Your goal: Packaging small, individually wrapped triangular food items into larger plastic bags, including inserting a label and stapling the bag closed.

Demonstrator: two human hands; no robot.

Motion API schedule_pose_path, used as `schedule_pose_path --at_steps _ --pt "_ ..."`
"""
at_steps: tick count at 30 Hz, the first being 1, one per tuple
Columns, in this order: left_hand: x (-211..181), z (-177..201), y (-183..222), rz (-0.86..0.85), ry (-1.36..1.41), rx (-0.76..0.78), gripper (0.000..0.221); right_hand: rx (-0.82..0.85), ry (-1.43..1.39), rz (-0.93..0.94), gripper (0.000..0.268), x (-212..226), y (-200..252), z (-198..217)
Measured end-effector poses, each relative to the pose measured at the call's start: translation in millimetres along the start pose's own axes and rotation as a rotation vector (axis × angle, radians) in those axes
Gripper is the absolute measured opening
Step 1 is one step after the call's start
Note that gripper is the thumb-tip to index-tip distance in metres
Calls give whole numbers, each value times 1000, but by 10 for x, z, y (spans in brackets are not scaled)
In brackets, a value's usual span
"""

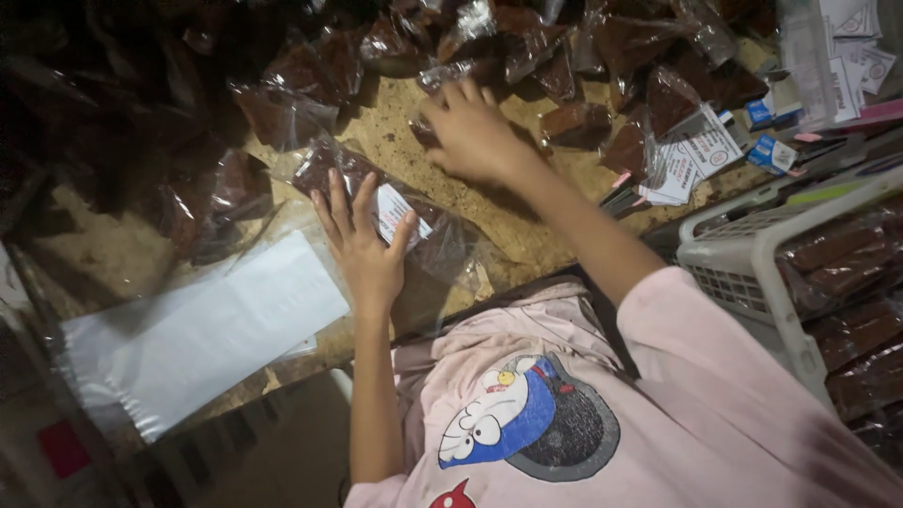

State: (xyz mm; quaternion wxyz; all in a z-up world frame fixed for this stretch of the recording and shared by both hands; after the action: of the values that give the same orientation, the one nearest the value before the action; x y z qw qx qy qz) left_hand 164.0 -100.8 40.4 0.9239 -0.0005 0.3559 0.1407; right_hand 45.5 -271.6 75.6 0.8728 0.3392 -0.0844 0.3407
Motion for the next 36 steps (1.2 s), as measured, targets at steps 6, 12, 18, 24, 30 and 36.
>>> schedule_pose_path --at_steps 6,12,18,24,30,36 --pt "128 -67 -58 -5 -14 -38 69 -376 -73 53 86 -140 528 -680" --pt "26 20 40 -17 -233 -112 77 -522 -322 138 70 -489 957 -1089" --pt "-43 -925 878 -327 -457 -255 58 -249 -609 78 63 -1042 1046 -1641" --pt "76 -908 980 -296 -90 -198 13 -20 -583 312 53 -11 1368 -1369" --pt "-196 -791 879 -362 141 -166 8 -239 -1817 -103 39 -213 1032 -1595" --pt "-378 -807 700 -352 219 -169 12 -396 -1024 44 44 -252 1055 -1800"
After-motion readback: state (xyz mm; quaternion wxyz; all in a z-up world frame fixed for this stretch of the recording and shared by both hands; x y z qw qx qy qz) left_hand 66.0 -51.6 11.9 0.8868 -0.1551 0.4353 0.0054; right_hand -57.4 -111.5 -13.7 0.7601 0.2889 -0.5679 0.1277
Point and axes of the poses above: each hand's wrist, its own y-axis away from the middle knuckle, its own z-axis out of the back of the hand, x = y × z, the point moved 4 cm from there along -y, towards the middle knuckle, and after that the axes turned 14 degrees about x, right-handed, at the moved point
